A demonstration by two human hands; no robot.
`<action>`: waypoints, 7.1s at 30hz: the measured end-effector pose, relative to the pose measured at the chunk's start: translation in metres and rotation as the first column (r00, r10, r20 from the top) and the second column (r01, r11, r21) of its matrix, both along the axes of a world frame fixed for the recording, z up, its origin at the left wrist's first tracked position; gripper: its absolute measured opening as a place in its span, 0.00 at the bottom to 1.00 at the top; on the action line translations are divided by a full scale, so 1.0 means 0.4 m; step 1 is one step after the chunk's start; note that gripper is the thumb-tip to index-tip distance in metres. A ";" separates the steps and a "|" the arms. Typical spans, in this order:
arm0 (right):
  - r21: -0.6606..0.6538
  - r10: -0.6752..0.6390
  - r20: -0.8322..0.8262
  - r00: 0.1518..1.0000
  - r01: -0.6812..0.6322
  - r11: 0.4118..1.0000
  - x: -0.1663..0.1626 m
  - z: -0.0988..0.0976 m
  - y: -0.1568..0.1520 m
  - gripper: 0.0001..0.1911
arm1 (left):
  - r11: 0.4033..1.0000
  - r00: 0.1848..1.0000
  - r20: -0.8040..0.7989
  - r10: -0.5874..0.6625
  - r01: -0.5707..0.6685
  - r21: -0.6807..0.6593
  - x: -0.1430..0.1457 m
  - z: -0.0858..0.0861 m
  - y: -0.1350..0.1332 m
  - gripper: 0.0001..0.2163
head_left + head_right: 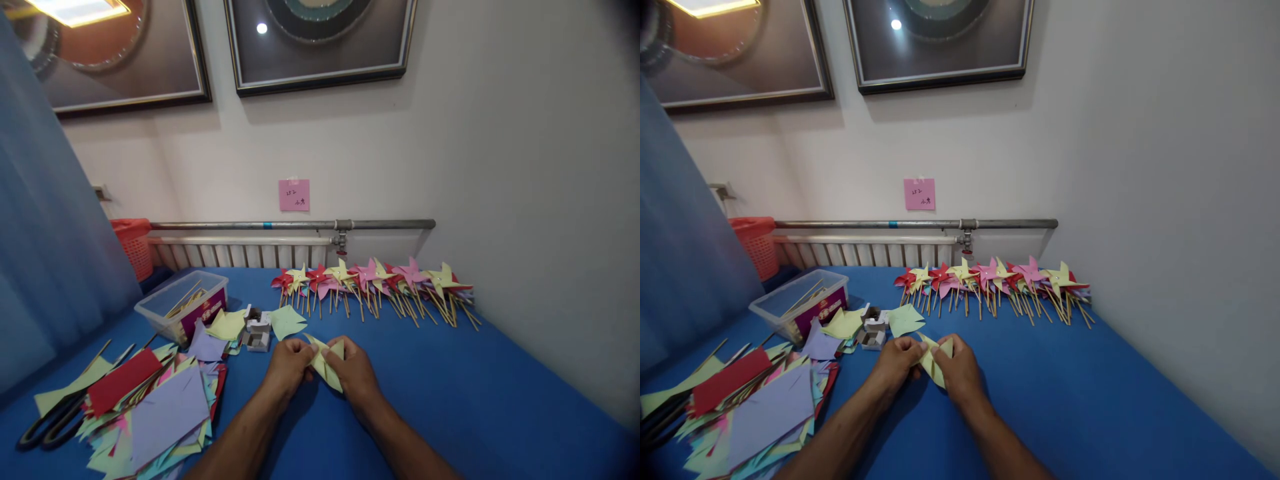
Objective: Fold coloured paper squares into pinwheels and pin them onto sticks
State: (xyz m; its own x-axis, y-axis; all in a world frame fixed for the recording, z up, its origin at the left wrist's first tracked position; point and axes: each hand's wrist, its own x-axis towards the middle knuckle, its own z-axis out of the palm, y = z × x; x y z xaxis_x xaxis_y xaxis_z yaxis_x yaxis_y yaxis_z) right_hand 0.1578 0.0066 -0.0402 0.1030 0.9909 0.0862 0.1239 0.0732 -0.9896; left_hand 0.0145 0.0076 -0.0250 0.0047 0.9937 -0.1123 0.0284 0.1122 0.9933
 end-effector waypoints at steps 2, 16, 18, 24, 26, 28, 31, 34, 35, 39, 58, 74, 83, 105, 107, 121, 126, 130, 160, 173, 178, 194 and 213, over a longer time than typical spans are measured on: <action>0.005 -0.008 0.029 1.000 0.008 1.000 0.001 0.002 0.000 0.11 | 1.000 0.999 -0.037 -0.004 0.005 0.015 0.003 0.001 -0.003 0.22; -0.024 -0.018 -0.014 1.000 0.017 1.000 -0.001 -0.001 0.002 0.11 | 0.999 0.993 -0.119 0.012 -0.006 0.047 0.014 0.012 -0.012 0.17; -0.042 0.002 -0.085 0.996 -0.005 0.999 -0.006 -0.004 0.000 0.13 | 0.998 0.991 -0.127 0.032 -0.026 0.053 0.016 0.009 -0.012 0.17; -0.087 0.029 -0.263 0.964 -0.054 0.995 -0.016 -0.001 -0.011 0.17 | 0.994 0.985 -0.159 0.072 -0.058 0.094 0.018 -0.007 -0.010 0.16; -0.082 0.027 -0.265 0.964 -0.050 0.995 -0.015 0.006 -0.014 0.17 | 0.992 0.984 -0.163 0.073 -0.055 0.109 0.017 -0.013 -0.008 0.16; -0.077 0.033 -0.267 0.963 -0.055 0.996 -0.015 0.013 -0.017 0.17 | 0.991 0.982 -0.177 0.073 -0.051 0.128 0.014 -0.018 -0.006 0.16; -0.089 0.050 -0.252 0.966 -0.075 0.993 -0.014 0.024 -0.017 0.19 | 0.986 0.971 -0.225 0.084 -0.048 0.160 0.012 -0.024 -0.004 0.16; -0.089 0.040 -0.141 0.989 -0.052 0.995 -0.008 0.026 -0.011 0.18 | 0.986 0.970 -0.226 0.085 -0.049 0.161 0.013 -0.019 -0.004 0.17; -0.076 0.029 -0.102 0.994 -0.037 0.996 -0.005 0.026 -0.009 0.17 | 0.990 0.977 -0.202 0.072 -0.045 0.135 0.012 -0.015 -0.004 0.17; -0.018 0.010 -0.061 0.998 -0.011 1.000 0.007 0.022 -0.005 0.11 | 0.999 0.999 0.035 0.017 -0.016 -0.029 0.002 0.016 -0.007 0.23; -0.019 0.162 -0.027 0.986 -0.163 0.987 0.001 0.029 -0.013 0.14 | 0.997 1.000 -0.008 -0.007 0.006 -0.078 -0.002 0.048 -0.012 0.09; -0.049 0.181 -0.126 0.975 -0.188 0.981 0.011 0.020 -0.005 0.13 | 0.999 0.994 -0.109 0.028 -0.032 -0.035 -0.036 0.028 0.014 0.09; 0.006 0.174 -0.170 0.970 -0.175 0.985 0.018 0.024 -0.002 0.24 | 0.992 0.995 0.029 0.092 -0.089 -0.085 -0.042 0.023 0.020 0.06; 0.036 0.283 -0.166 0.945 -0.281 0.959 0.011 0.037 -0.016 0.12 | 0.996 0.997 0.049 0.060 -0.056 -0.074 -0.048 0.031 0.014 0.07; 0.044 0.300 -0.180 0.937 -0.297 0.954 0.010 0.036 -0.016 0.14 | 0.997 0.999 0.026 0.048 -0.046 -0.067 -0.047 0.026 0.015 0.06; 0.061 0.320 -0.127 0.939 -0.315 0.947 0.007 0.042 -0.027 0.16 | 0.999 0.999 0.021 -0.026 0.026 -0.019 -0.025 0.031 0.002 0.07; 0.053 0.301 -0.105 0.948 -0.297 0.953 0.007 0.042 -0.028 0.14 | 0.998 0.993 0.106 -0.058 0.058 0.001 -0.014 0.034 -0.004 0.08; 0.046 0.298 -0.104 0.949 -0.295 0.954 0.007 0.041 -0.027 0.14 | 0.997 0.988 0.135 -0.074 0.075 -0.003 -0.010 0.042 -0.009 0.10; -0.044 0.147 -0.331 0.932 -0.171 0.984 -0.006 0.023 -0.005 0.35 | 0.991 0.981 0.137 -0.135 0.133 0.022 -0.007 0.018 -0.004 0.15; -0.079 0.152 -0.388 0.909 -0.197 0.977 -0.007 0.037 -0.020 0.25 | 0.986 0.970 0.178 -0.166 0.163 0.031 -0.012 0.008 -0.001 0.15; -0.084 0.162 -0.402 0.901 -0.213 0.973 -0.008 0.040 -0.025 0.24 | 0.986 0.964 0.210 -0.166 0.166 0.018 -0.013 0.016 -0.007 0.15; -0.044 0.140 -0.298 0.944 -0.160 0.986 -0.001 0.016 -0.004 0.20 | 0.986 0.956 0.257 -0.140 0.158 -0.051 -0.013 0.021 -0.012 0.15; -0.044 0.175 -0.398 0.900 -0.209 0.977 -0.012 0.038 -0.025 0.20 | 0.996 0.976 0.206 -0.075 0.063 0.064 -0.004 0.026 -0.010 0.15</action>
